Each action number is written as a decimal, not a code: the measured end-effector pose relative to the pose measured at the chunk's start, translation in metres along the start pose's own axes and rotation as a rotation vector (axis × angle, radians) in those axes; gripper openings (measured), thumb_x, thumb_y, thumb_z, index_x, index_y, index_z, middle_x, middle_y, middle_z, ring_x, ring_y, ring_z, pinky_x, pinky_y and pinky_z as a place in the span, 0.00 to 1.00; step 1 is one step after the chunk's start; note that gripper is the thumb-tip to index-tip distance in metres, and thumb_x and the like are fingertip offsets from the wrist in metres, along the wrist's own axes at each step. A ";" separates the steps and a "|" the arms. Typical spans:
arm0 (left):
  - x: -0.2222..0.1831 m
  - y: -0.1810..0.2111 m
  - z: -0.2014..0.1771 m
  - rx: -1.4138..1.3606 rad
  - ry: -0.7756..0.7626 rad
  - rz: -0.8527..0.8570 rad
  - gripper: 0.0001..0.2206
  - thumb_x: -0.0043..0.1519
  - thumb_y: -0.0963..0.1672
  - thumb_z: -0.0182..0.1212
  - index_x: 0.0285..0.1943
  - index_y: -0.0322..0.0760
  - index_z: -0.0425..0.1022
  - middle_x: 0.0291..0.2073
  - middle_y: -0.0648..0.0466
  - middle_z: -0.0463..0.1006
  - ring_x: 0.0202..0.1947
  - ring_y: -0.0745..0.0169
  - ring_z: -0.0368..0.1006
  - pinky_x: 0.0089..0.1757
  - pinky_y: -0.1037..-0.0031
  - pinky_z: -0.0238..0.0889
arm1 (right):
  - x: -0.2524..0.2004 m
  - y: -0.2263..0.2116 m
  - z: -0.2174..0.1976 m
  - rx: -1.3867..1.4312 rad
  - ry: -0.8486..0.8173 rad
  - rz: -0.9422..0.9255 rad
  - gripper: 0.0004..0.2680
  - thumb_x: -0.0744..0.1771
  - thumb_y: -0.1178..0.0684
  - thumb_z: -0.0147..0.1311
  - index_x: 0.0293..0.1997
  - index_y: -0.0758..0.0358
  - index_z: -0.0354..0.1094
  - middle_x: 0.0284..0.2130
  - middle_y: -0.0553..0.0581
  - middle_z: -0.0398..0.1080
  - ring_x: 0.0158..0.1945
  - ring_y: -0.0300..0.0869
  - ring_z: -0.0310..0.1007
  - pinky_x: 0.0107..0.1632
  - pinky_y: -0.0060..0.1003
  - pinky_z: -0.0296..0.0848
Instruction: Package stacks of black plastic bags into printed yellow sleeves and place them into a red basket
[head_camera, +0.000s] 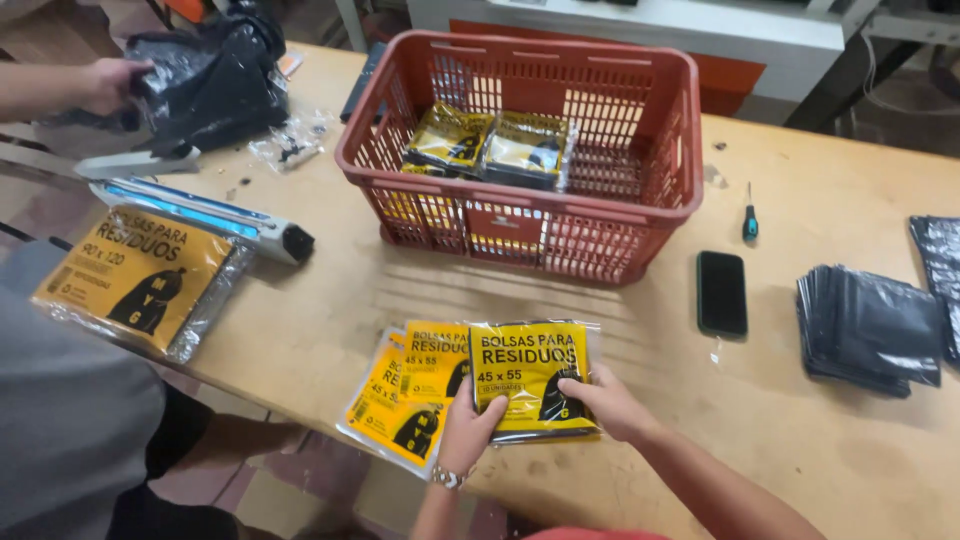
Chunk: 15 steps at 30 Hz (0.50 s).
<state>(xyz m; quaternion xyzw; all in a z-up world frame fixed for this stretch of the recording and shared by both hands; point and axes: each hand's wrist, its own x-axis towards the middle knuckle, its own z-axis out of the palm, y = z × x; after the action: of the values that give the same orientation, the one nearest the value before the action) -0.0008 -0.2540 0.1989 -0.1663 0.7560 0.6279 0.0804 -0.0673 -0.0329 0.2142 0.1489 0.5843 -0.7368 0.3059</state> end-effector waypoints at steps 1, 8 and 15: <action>0.001 -0.001 -0.005 -0.104 0.011 0.006 0.16 0.56 0.45 0.63 0.52 0.40 0.69 0.44 0.52 0.83 0.42 0.63 0.79 0.42 0.74 0.73 | 0.007 -0.005 0.002 -0.034 0.084 -0.012 0.14 0.64 0.63 0.54 0.55 0.73 0.65 0.45 0.69 0.76 0.42 0.53 0.77 0.45 0.46 0.79; -0.009 -0.029 -0.057 -0.422 0.207 -0.025 0.04 0.61 0.40 0.60 0.42 0.39 0.72 0.12 0.57 0.62 0.07 0.70 0.51 0.13 0.78 0.41 | 0.023 -0.181 0.058 -0.041 0.349 -0.283 0.16 0.63 0.61 0.56 0.58 0.64 0.62 0.51 0.62 0.74 0.53 0.50 0.75 0.53 0.44 0.76; 0.001 -0.136 -0.046 -0.690 0.294 0.026 0.05 0.58 0.36 0.62 0.40 0.34 0.75 0.14 0.54 0.66 0.14 0.68 0.54 0.20 0.77 0.43 | 0.102 -0.342 0.150 -0.125 0.193 -0.266 0.08 0.68 0.61 0.48 0.53 0.66 0.60 0.48 0.56 0.71 0.46 0.41 0.77 0.41 0.30 0.82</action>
<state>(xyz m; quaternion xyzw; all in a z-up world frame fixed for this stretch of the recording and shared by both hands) 0.0498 -0.3204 0.0820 -0.2623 0.5053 0.8163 -0.0978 -0.3389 -0.1595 0.4599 0.1208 0.6701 -0.7154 0.1569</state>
